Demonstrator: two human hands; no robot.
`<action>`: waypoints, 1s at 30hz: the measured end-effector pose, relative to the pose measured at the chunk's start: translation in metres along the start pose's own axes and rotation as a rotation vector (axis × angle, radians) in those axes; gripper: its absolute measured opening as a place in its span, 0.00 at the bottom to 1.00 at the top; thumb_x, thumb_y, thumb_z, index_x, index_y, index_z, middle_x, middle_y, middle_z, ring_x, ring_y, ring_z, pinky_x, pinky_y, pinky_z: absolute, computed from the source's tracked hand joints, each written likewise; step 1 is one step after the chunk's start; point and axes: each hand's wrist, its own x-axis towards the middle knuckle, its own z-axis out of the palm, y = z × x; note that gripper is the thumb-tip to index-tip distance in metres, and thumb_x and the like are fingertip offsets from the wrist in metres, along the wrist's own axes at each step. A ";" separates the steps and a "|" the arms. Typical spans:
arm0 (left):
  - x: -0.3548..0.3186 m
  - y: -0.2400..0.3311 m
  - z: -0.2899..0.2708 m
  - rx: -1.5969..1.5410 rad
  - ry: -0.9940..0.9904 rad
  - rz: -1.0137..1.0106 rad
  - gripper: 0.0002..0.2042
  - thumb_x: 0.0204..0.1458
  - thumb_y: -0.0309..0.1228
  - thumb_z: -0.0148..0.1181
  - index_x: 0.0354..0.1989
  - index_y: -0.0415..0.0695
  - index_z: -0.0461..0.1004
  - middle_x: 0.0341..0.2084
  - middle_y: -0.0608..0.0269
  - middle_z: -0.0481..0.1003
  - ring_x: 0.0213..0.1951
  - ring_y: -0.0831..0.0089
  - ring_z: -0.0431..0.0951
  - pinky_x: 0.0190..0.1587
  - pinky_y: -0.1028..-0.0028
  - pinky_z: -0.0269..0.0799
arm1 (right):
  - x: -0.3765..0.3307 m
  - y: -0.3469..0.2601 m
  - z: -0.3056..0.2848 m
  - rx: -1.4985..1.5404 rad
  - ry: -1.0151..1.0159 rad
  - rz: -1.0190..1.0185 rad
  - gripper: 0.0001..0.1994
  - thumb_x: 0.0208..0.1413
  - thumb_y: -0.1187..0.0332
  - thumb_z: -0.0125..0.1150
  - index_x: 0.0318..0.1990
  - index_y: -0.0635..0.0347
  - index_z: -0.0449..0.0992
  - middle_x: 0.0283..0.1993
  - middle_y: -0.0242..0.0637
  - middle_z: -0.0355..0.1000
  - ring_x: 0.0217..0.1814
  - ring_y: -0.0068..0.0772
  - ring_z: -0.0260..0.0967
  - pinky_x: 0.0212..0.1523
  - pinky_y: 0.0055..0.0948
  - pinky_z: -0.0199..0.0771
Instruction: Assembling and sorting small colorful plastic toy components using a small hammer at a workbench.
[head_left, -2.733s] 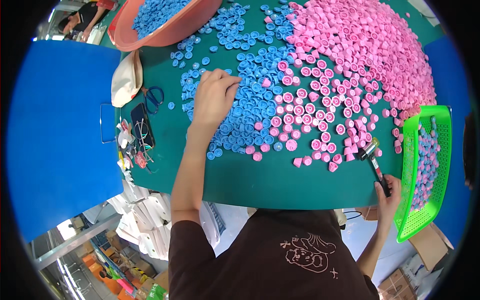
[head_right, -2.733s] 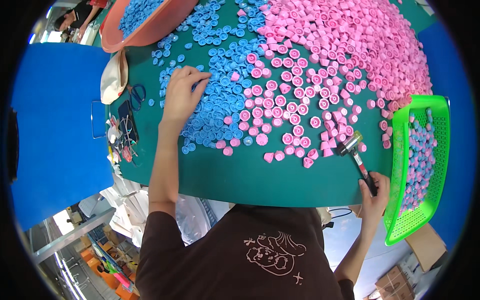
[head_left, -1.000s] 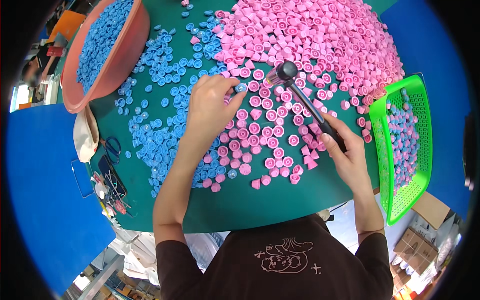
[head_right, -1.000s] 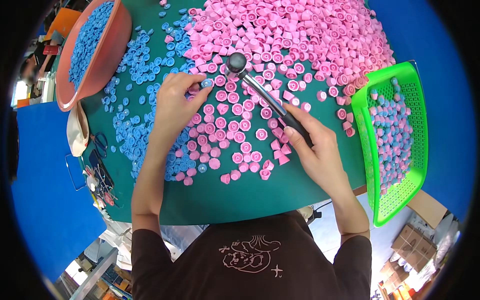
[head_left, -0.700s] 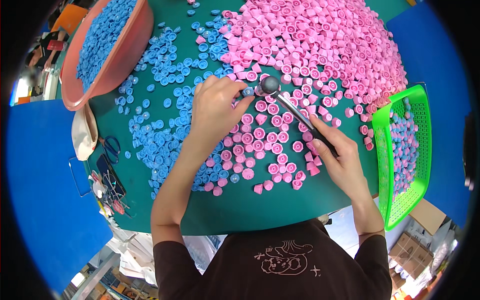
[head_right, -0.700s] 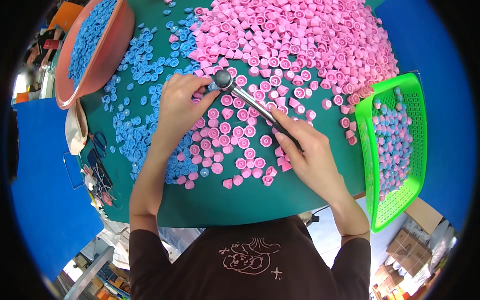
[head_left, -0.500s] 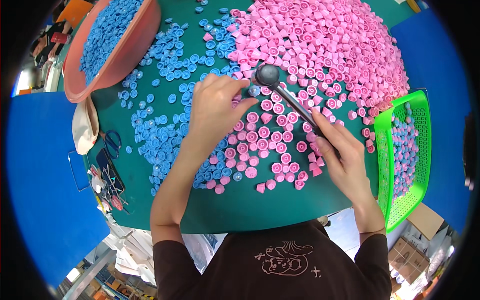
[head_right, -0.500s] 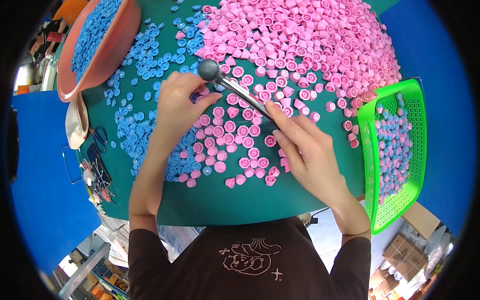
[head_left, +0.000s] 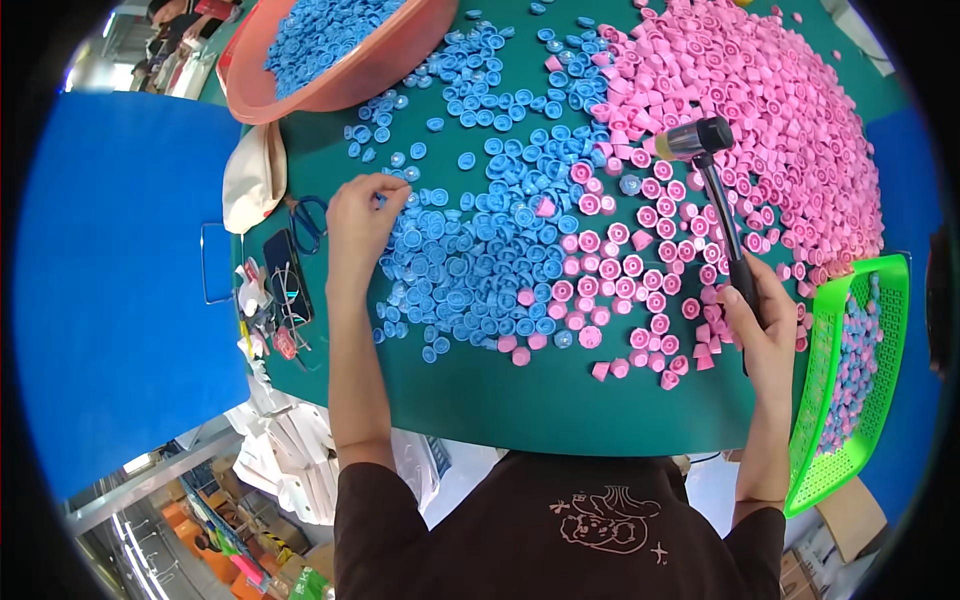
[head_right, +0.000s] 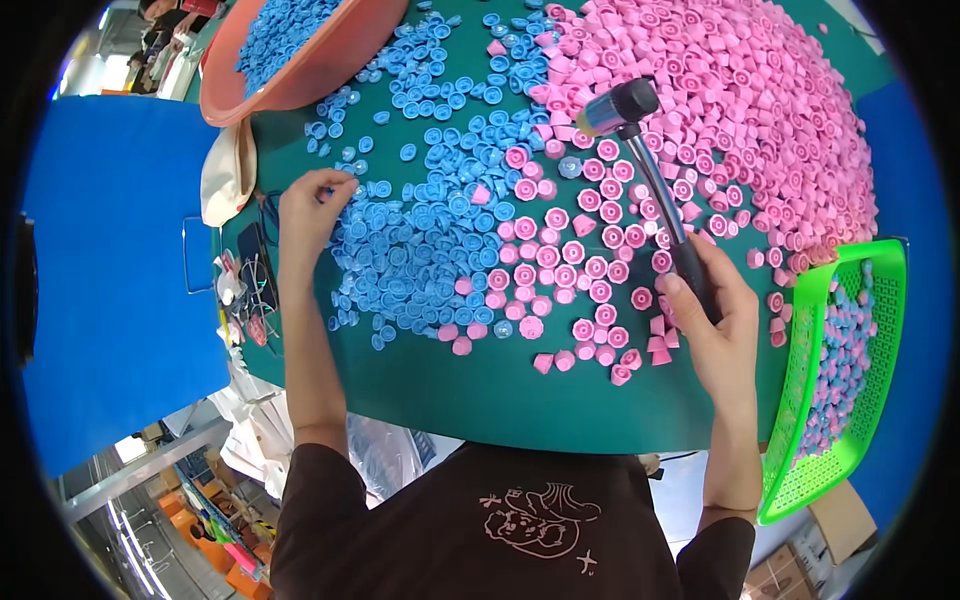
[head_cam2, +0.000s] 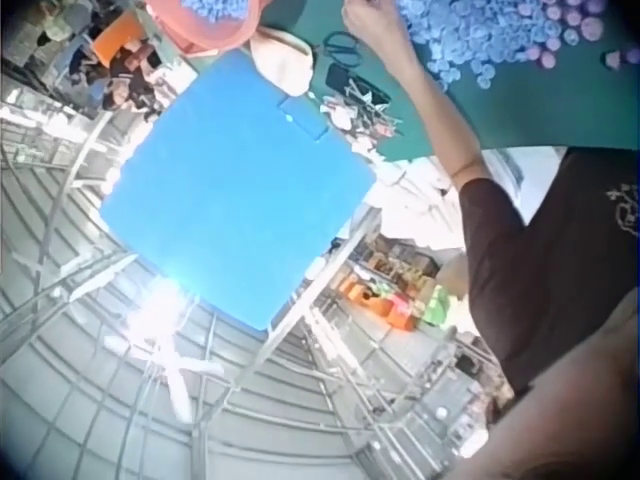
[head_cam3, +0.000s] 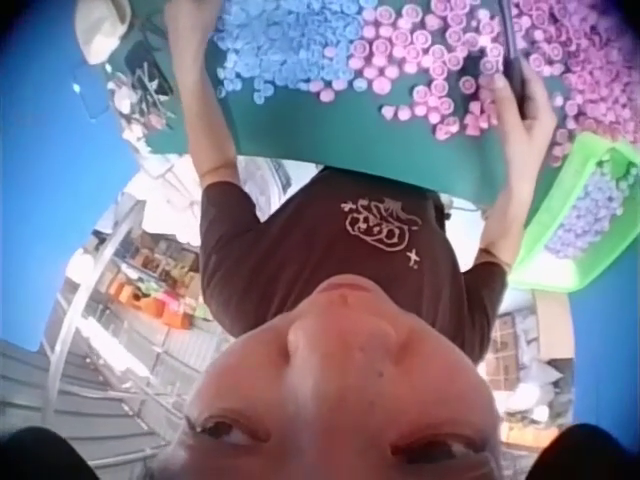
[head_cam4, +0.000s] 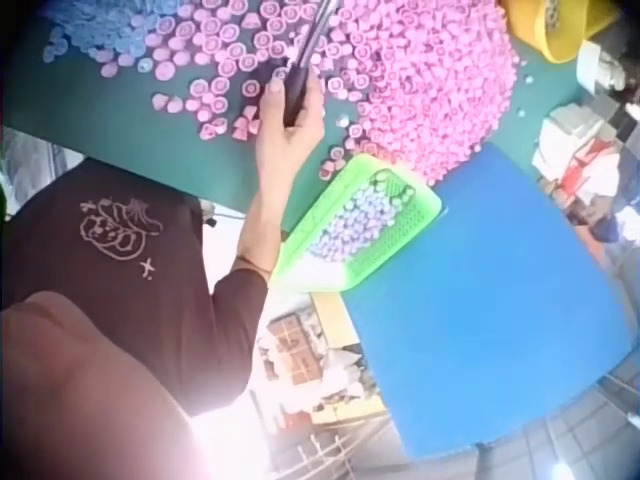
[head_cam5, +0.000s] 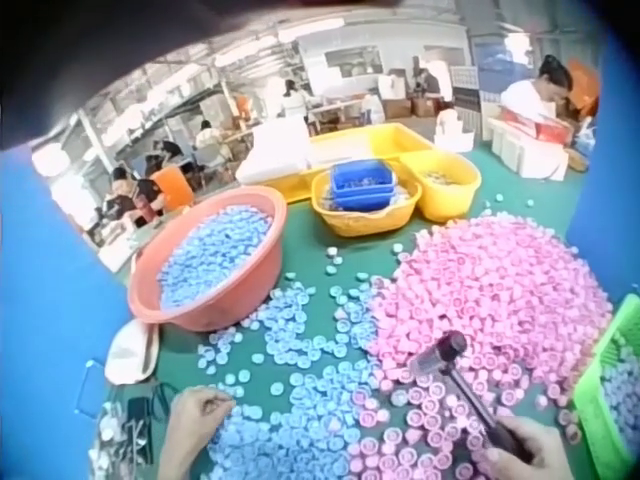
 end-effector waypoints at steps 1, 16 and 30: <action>-0.001 0.000 0.001 0.019 -0.022 0.009 0.07 0.45 0.29 0.66 0.32 0.41 0.81 0.27 0.61 0.78 0.27 0.69 0.74 0.33 0.73 0.69 | 0.001 0.001 0.001 -0.001 -0.001 0.000 0.20 0.58 0.74 0.60 0.57 0.70 0.68 0.41 0.29 0.73 0.35 0.13 0.67 0.32 0.14 0.65; 0.016 0.020 -0.013 0.092 -0.101 0.209 0.12 0.44 0.26 0.69 0.39 0.39 0.80 0.29 0.59 0.76 0.29 0.70 0.75 0.33 0.73 0.70 | 0.003 0.002 -0.005 -0.031 0.090 0.013 0.18 0.59 0.72 0.60 0.55 0.66 0.71 0.35 0.27 0.72 0.33 0.12 0.64 0.32 0.14 0.62; 0.063 0.151 0.119 -0.101 -0.192 0.782 0.13 0.37 0.35 0.72 0.35 0.50 0.84 0.42 0.65 0.73 0.50 0.59 0.66 0.56 0.62 0.61 | 0.016 -0.002 -0.017 -0.343 0.067 -0.116 0.20 0.55 0.76 0.61 0.57 0.62 0.73 0.46 0.37 0.76 0.42 0.21 0.71 0.43 0.21 0.69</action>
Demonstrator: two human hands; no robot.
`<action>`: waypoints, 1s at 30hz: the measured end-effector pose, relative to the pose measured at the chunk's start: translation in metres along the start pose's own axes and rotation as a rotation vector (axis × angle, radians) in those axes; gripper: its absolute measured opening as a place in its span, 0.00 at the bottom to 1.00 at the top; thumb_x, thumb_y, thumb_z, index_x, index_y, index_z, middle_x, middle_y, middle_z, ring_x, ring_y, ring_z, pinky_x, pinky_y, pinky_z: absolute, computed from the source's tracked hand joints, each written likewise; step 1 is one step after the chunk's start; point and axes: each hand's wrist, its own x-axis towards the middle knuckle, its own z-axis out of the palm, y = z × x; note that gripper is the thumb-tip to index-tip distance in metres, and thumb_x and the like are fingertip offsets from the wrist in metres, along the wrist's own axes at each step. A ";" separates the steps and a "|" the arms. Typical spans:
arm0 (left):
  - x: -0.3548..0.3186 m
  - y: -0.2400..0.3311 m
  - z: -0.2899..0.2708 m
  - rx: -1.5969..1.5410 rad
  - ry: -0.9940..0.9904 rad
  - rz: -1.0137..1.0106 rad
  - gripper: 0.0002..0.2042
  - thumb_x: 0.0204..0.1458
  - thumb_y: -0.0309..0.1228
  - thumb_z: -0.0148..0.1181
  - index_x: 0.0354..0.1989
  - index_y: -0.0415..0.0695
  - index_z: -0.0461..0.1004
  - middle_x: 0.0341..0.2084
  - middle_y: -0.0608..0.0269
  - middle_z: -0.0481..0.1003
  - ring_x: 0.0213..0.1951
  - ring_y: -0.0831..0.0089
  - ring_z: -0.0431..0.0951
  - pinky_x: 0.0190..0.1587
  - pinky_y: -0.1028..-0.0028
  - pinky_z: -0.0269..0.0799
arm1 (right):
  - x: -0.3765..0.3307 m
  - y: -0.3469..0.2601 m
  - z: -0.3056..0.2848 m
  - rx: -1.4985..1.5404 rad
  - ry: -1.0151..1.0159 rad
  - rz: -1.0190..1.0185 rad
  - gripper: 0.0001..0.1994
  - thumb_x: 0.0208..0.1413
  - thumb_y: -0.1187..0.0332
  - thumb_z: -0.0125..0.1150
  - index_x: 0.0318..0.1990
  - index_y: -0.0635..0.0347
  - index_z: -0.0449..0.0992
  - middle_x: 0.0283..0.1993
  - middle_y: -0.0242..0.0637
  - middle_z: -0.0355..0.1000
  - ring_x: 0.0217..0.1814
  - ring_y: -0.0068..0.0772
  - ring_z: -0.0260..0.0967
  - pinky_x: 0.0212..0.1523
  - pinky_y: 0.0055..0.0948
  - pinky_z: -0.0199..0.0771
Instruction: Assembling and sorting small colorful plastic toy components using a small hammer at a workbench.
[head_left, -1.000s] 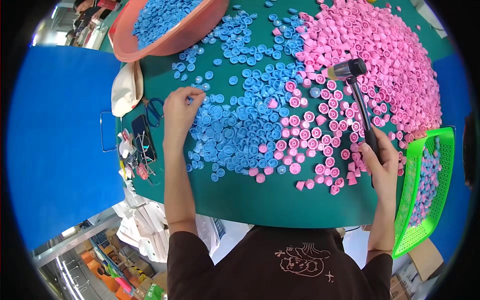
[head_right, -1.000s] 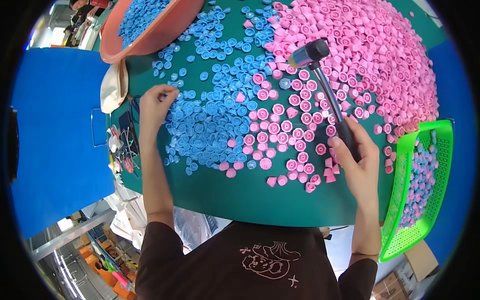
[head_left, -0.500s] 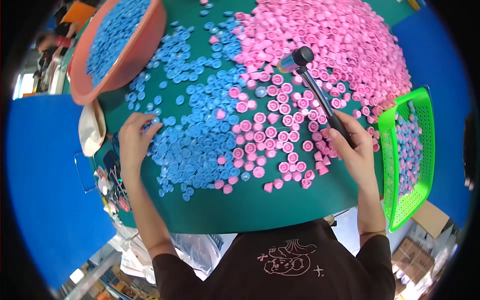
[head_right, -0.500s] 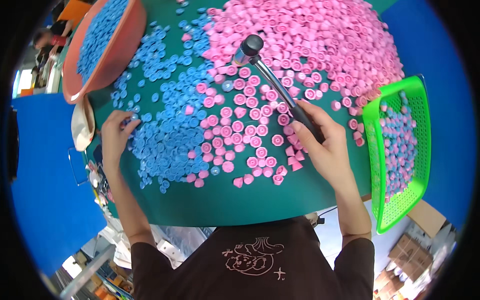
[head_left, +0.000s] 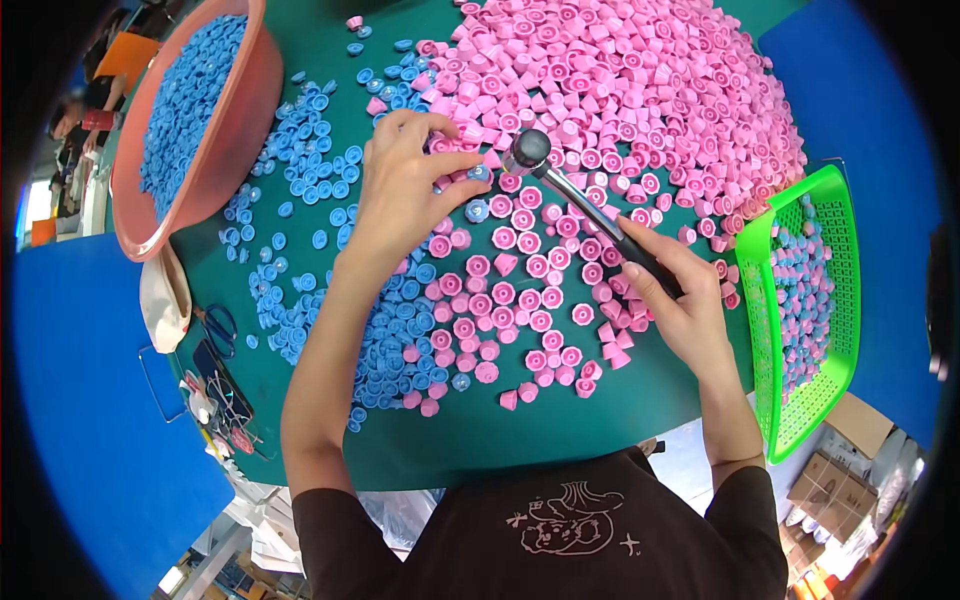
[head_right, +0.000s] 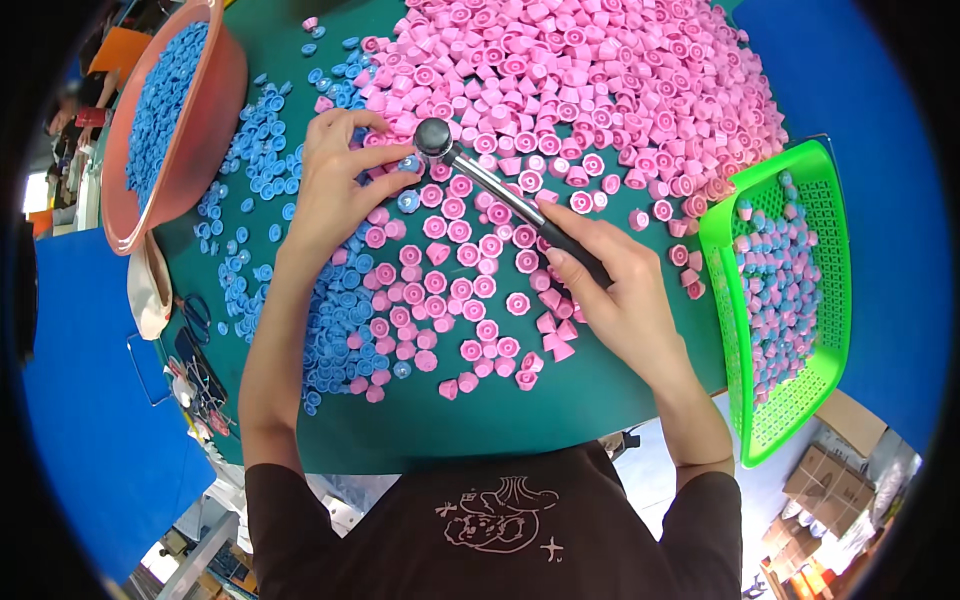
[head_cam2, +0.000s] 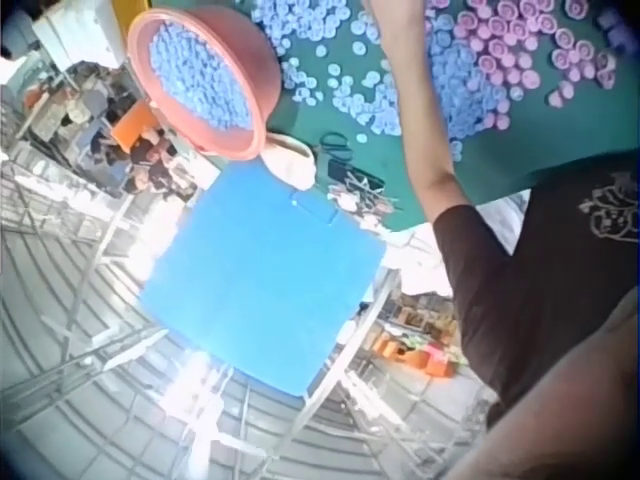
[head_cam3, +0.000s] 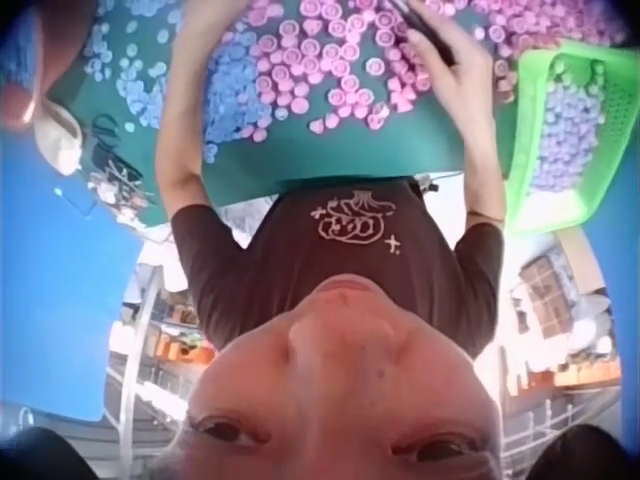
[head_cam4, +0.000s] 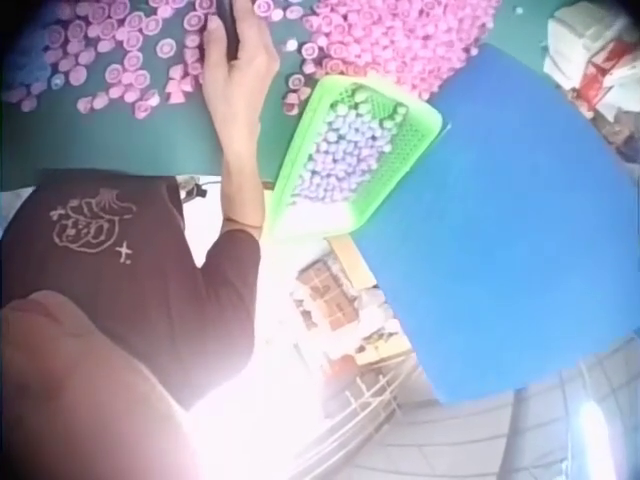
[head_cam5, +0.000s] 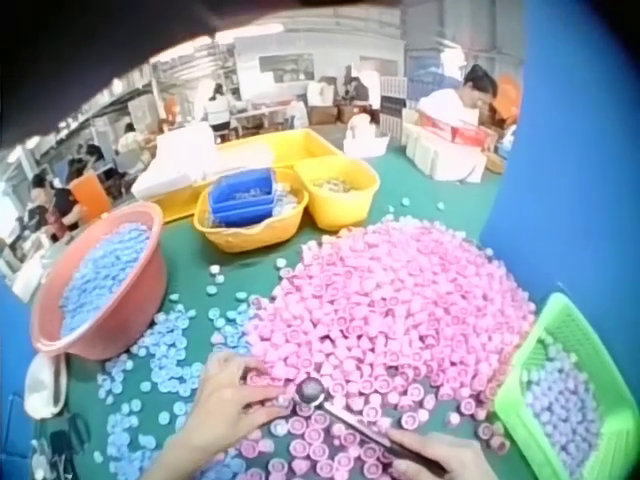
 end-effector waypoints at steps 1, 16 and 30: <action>0.000 0.000 0.001 0.014 0.021 -0.003 0.13 0.36 0.35 0.73 0.34 0.50 0.84 0.44 0.65 0.73 0.51 0.59 0.66 0.57 0.61 0.60 | 0.000 0.001 0.000 0.005 0.001 0.005 0.20 0.55 0.76 0.61 0.57 0.62 0.73 0.46 0.37 0.76 0.42 0.21 0.71 0.43 0.21 0.69; -0.001 -0.002 -0.003 -0.006 0.070 0.006 0.15 0.34 0.34 0.75 0.33 0.48 0.82 0.51 0.64 0.72 0.56 0.56 0.63 0.59 0.59 0.58 | 0.008 -0.008 0.006 -0.100 -0.008 -0.106 0.22 0.55 0.77 0.60 0.59 0.54 0.73 0.33 0.39 0.73 0.28 0.29 0.69 0.31 0.27 0.71; -0.136 -0.094 -0.134 0.065 0.302 -0.720 0.09 0.51 0.31 0.64 0.37 0.40 0.81 0.26 0.63 0.80 0.30 0.78 0.77 0.36 0.76 0.72 | 0.009 -0.004 0.010 -0.042 0.019 -0.170 0.21 0.60 0.78 0.54 0.61 0.66 0.68 0.59 0.40 0.71 0.56 0.26 0.68 0.57 0.23 0.64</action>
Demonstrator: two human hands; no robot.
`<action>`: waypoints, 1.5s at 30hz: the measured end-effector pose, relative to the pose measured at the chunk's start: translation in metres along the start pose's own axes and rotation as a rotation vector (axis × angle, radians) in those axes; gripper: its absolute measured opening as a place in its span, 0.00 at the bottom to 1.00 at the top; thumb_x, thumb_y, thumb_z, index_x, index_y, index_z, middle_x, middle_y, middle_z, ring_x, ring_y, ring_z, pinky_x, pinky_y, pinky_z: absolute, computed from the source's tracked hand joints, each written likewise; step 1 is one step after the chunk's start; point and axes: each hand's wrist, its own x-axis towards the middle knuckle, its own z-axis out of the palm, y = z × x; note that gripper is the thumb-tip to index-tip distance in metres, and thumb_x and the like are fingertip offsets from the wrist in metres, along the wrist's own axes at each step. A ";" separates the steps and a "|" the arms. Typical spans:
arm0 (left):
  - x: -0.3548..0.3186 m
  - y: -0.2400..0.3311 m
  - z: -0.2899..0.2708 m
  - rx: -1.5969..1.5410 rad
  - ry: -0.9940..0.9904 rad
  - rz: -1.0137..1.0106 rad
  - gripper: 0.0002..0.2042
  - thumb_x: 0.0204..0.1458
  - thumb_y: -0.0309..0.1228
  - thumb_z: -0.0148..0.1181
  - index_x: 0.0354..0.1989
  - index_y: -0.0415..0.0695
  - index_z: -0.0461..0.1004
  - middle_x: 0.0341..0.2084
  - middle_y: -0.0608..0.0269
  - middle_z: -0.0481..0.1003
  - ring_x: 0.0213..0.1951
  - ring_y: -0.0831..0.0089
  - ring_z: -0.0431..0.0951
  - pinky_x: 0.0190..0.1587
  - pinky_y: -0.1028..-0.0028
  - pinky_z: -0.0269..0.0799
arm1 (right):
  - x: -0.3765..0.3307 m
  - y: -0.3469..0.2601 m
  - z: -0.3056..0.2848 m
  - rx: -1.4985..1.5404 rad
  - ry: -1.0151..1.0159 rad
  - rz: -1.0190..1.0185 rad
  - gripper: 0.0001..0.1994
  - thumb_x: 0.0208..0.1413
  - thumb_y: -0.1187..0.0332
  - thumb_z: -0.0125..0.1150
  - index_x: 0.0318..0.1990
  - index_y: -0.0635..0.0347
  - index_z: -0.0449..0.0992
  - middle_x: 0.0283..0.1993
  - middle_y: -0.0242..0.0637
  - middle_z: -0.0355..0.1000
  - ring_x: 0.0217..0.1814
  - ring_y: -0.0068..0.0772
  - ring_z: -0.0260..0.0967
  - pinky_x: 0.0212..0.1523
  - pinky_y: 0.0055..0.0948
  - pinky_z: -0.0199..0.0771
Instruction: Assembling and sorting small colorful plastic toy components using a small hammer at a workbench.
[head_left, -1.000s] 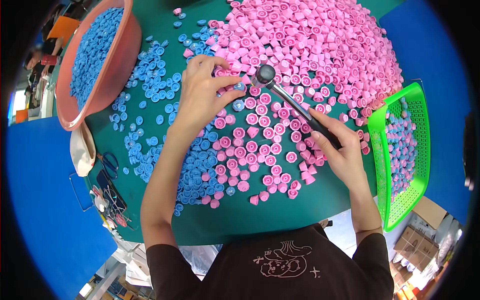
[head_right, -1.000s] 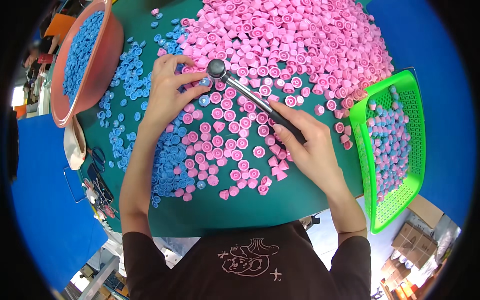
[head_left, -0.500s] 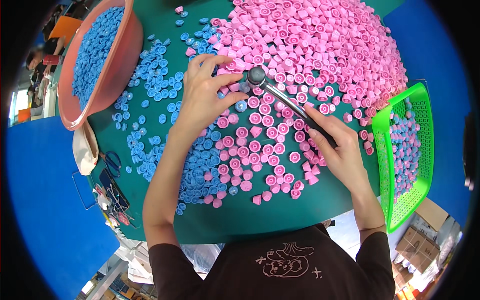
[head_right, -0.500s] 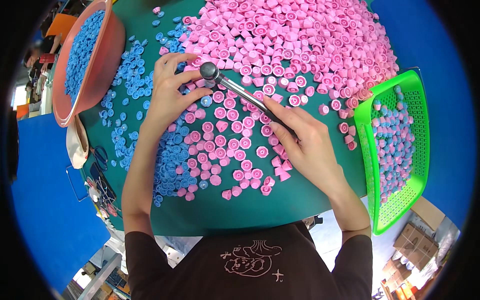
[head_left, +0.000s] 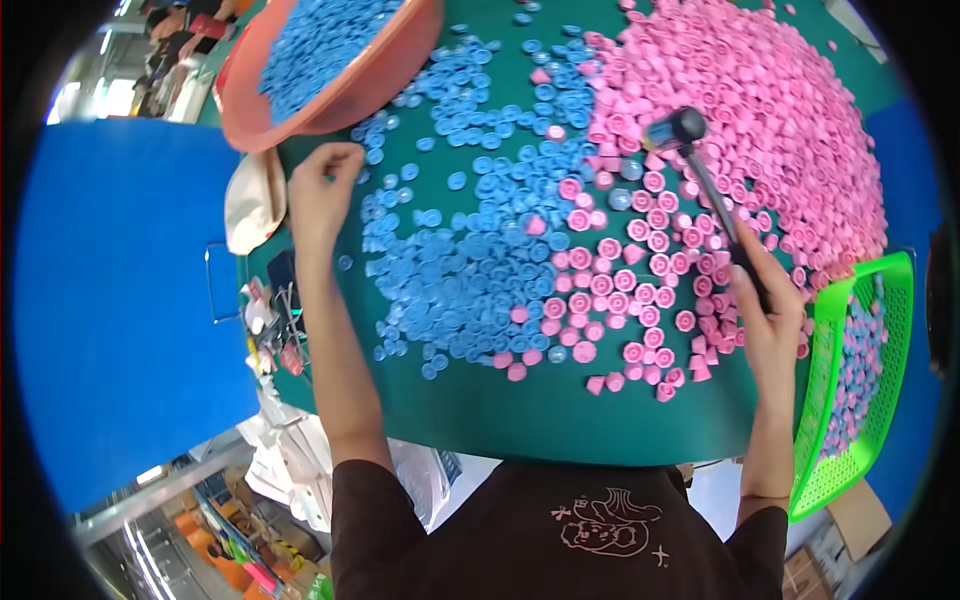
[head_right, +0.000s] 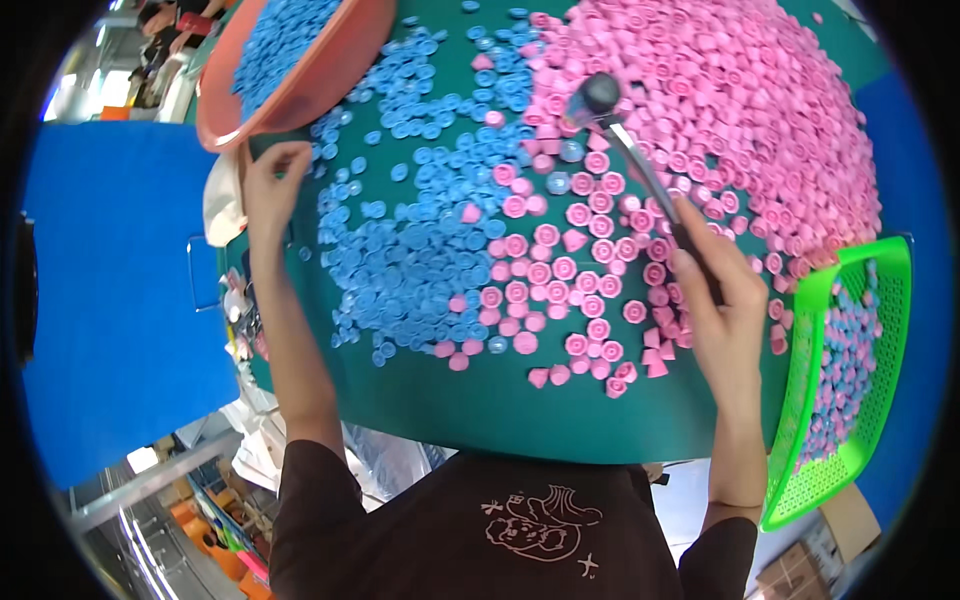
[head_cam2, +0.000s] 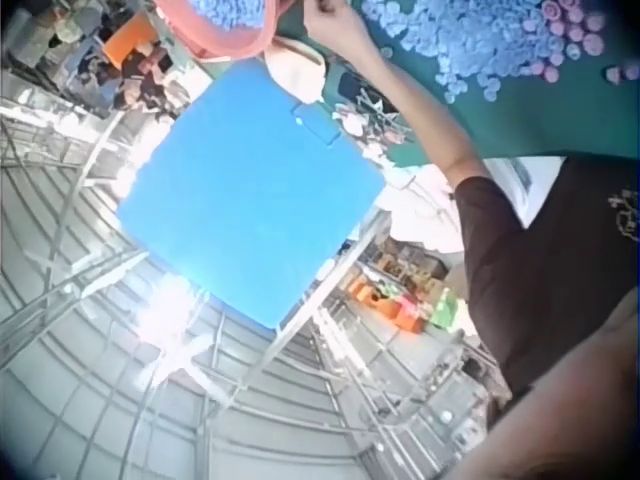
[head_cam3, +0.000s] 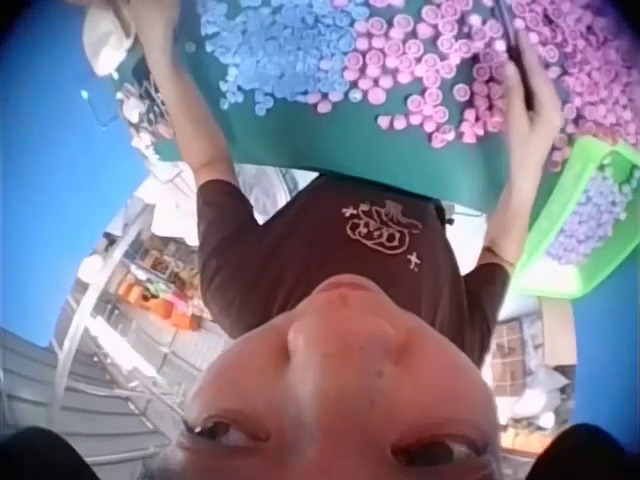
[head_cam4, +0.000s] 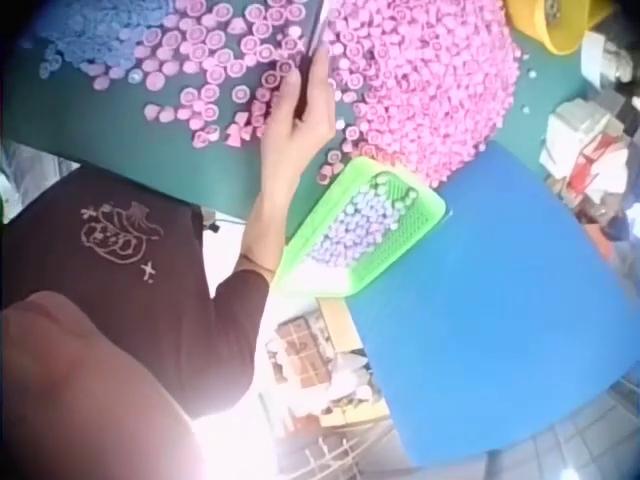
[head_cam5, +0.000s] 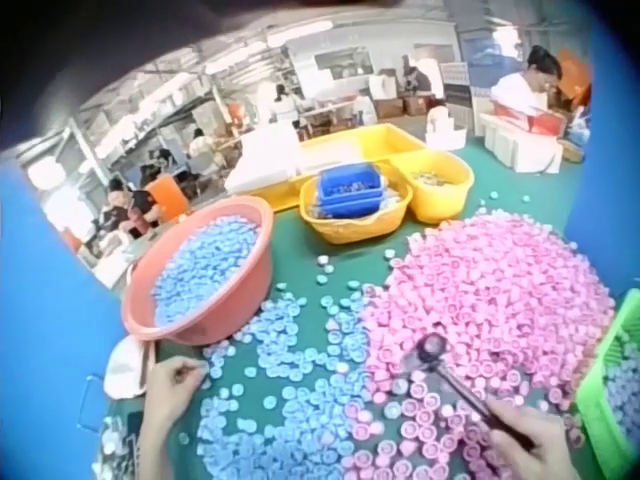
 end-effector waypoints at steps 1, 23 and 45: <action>-0.003 -0.006 0.002 0.054 -0.043 -0.031 0.09 0.49 0.31 0.65 0.36 0.40 0.81 0.26 0.62 0.80 0.29 0.76 0.78 0.36 0.75 0.72 | -0.001 0.003 -0.001 0.063 0.011 0.028 0.21 0.60 0.78 0.54 0.62 0.66 0.67 0.60 0.40 0.70 0.56 0.24 0.68 0.57 0.22 0.64; -0.023 0.173 0.122 -0.201 -0.205 0.627 0.12 0.42 0.27 0.70 0.37 0.43 0.80 0.31 0.61 0.79 0.36 0.65 0.76 0.40 0.68 0.71 | -0.006 0.014 -0.009 0.013 0.126 -0.036 0.21 0.55 0.78 0.60 0.58 0.59 0.73 0.36 0.36 0.75 0.32 0.20 0.66 0.35 0.21 0.67; -0.013 0.169 0.101 -0.072 -0.183 0.492 0.13 0.38 0.31 0.72 0.34 0.45 0.81 0.29 0.63 0.76 0.36 0.65 0.73 0.41 0.68 0.67 | -0.010 0.001 -0.012 -0.113 0.075 -0.048 0.23 0.54 0.79 0.60 0.58 0.53 0.74 0.28 0.37 0.69 0.24 0.27 0.65 0.25 0.26 0.66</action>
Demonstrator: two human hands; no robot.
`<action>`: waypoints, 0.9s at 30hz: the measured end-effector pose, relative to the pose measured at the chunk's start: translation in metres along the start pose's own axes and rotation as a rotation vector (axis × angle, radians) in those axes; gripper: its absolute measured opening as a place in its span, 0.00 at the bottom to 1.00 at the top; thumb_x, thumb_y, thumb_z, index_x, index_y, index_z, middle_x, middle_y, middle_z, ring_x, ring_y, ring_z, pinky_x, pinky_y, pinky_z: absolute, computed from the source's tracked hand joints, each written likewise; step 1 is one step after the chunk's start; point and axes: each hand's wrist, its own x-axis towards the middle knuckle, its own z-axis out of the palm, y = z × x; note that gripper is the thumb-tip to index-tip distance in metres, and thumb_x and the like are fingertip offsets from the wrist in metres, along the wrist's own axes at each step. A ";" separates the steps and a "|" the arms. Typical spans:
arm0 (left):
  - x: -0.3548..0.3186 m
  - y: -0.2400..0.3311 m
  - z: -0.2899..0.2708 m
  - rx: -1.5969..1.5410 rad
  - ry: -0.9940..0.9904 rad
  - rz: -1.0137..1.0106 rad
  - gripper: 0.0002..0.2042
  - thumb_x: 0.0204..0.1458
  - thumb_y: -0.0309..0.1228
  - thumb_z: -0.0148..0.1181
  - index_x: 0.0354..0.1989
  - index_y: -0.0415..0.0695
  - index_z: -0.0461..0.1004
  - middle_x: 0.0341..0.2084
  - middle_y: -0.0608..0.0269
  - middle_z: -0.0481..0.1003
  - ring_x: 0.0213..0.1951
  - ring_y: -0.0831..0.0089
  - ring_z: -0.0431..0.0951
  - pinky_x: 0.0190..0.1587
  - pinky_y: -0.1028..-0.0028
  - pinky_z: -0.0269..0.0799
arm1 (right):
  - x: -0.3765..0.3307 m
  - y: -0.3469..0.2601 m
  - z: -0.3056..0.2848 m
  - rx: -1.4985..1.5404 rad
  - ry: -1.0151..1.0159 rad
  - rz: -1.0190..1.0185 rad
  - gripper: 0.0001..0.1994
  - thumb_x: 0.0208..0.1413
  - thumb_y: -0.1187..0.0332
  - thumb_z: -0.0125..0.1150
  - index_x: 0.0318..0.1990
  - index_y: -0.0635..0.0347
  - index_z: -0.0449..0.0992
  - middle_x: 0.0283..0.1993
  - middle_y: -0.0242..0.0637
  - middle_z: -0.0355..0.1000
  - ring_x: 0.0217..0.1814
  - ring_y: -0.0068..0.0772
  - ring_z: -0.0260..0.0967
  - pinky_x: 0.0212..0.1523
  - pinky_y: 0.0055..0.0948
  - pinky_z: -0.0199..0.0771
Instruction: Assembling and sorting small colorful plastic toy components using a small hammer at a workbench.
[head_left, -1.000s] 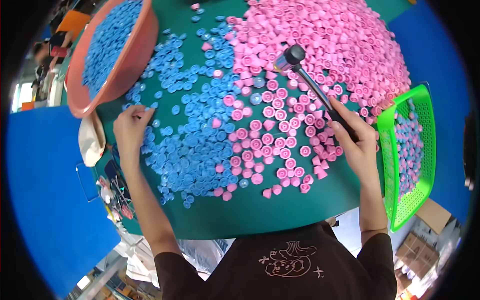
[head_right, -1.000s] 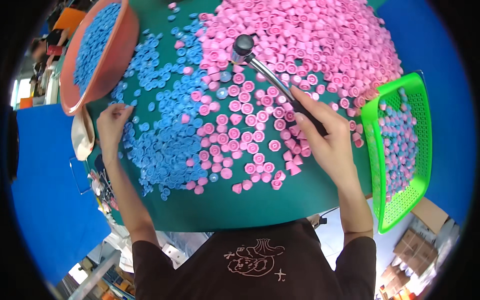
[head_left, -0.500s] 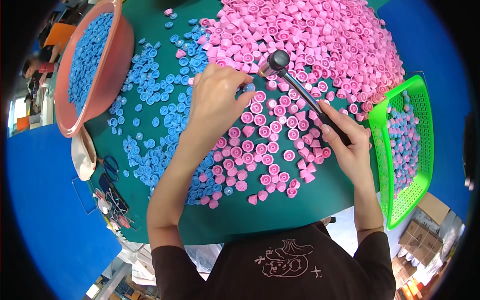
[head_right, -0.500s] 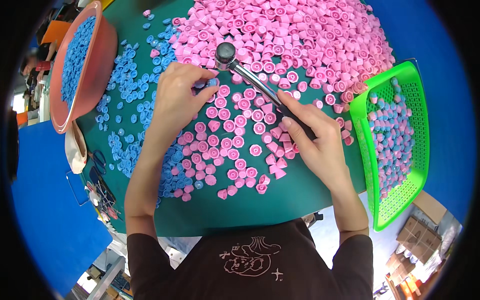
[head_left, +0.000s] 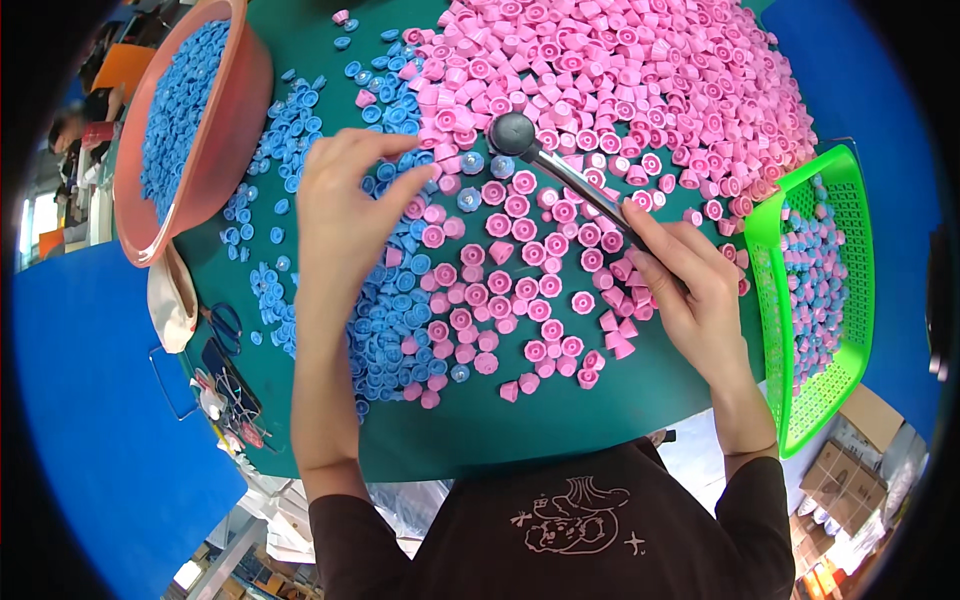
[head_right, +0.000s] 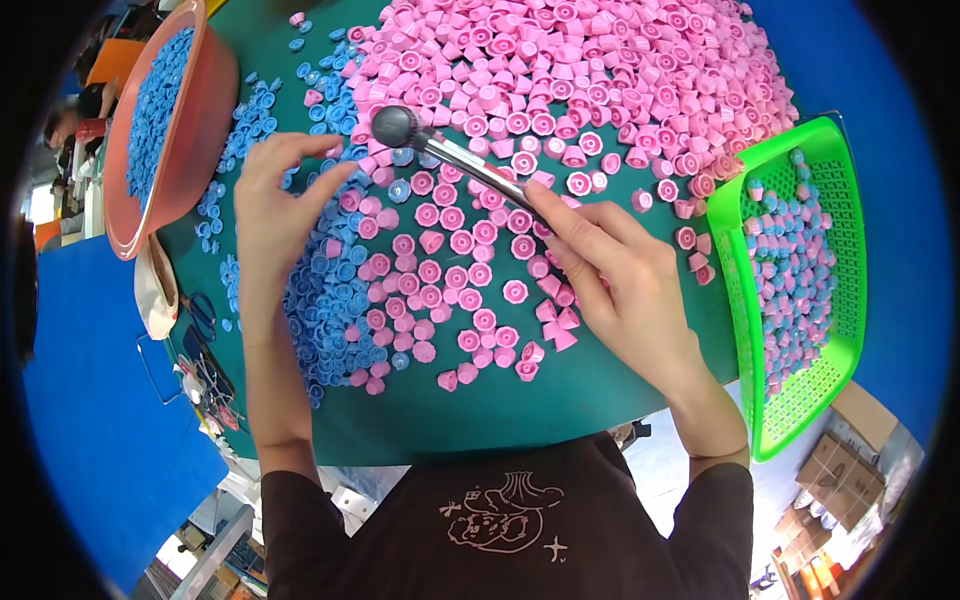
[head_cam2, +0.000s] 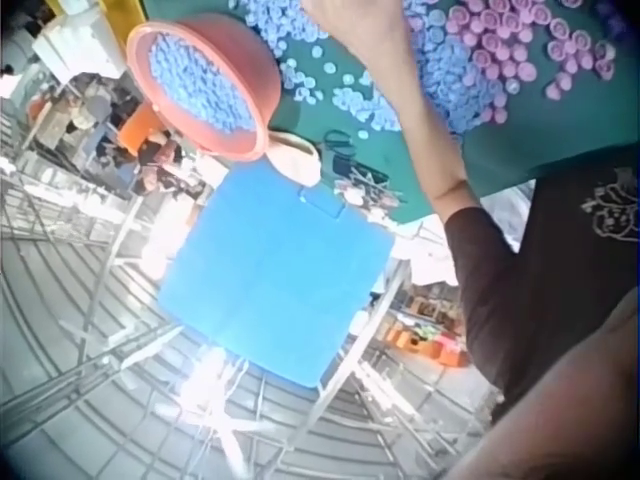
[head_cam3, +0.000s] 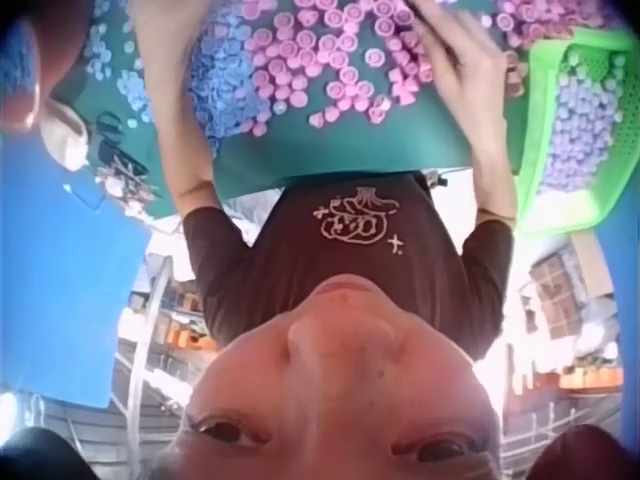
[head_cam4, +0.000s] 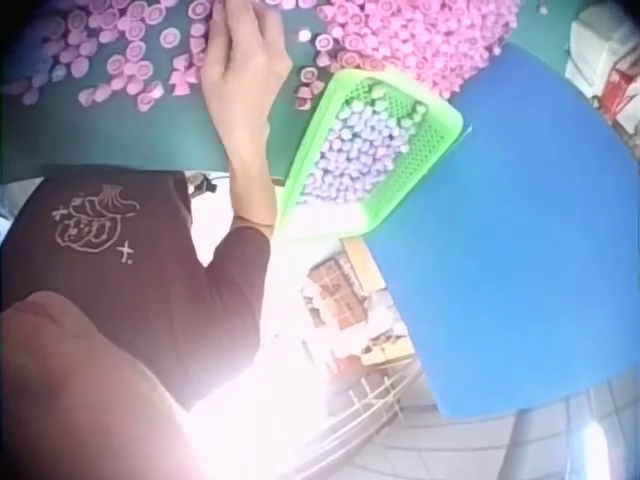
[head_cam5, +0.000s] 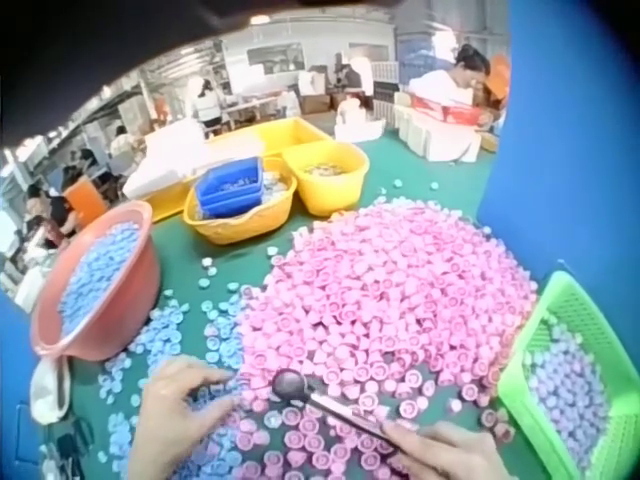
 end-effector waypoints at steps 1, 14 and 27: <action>-0.004 -0.004 -0.008 -0.025 0.036 -0.035 0.12 0.40 0.30 0.72 0.34 0.45 0.81 0.30 0.63 0.77 0.36 0.67 0.73 0.41 0.69 0.68 | 0.000 -0.002 0.001 -0.020 0.003 -0.037 0.23 0.54 0.80 0.59 0.58 0.55 0.74 0.29 0.37 0.69 0.26 0.26 0.65 0.27 0.25 0.65; -0.085 -0.129 -0.085 0.112 0.143 -0.469 0.11 0.48 0.34 0.67 0.37 0.43 0.81 0.29 0.60 0.81 0.30 0.72 0.78 0.36 0.74 0.72 | -0.002 0.003 0.001 0.157 0.034 0.130 0.21 0.58 0.79 0.56 0.60 0.62 0.71 0.54 0.39 0.75 0.49 0.23 0.70 0.52 0.22 0.67; -0.118 -0.122 -0.079 0.160 -0.077 -0.401 0.14 0.43 0.27 0.69 0.41 0.40 0.80 0.31 0.60 0.78 0.31 0.73 0.74 0.38 0.75 0.70 | -0.010 0.006 0.000 0.088 0.013 0.149 0.21 0.55 0.79 0.60 0.58 0.61 0.73 0.48 0.39 0.77 0.44 0.22 0.72 0.45 0.20 0.69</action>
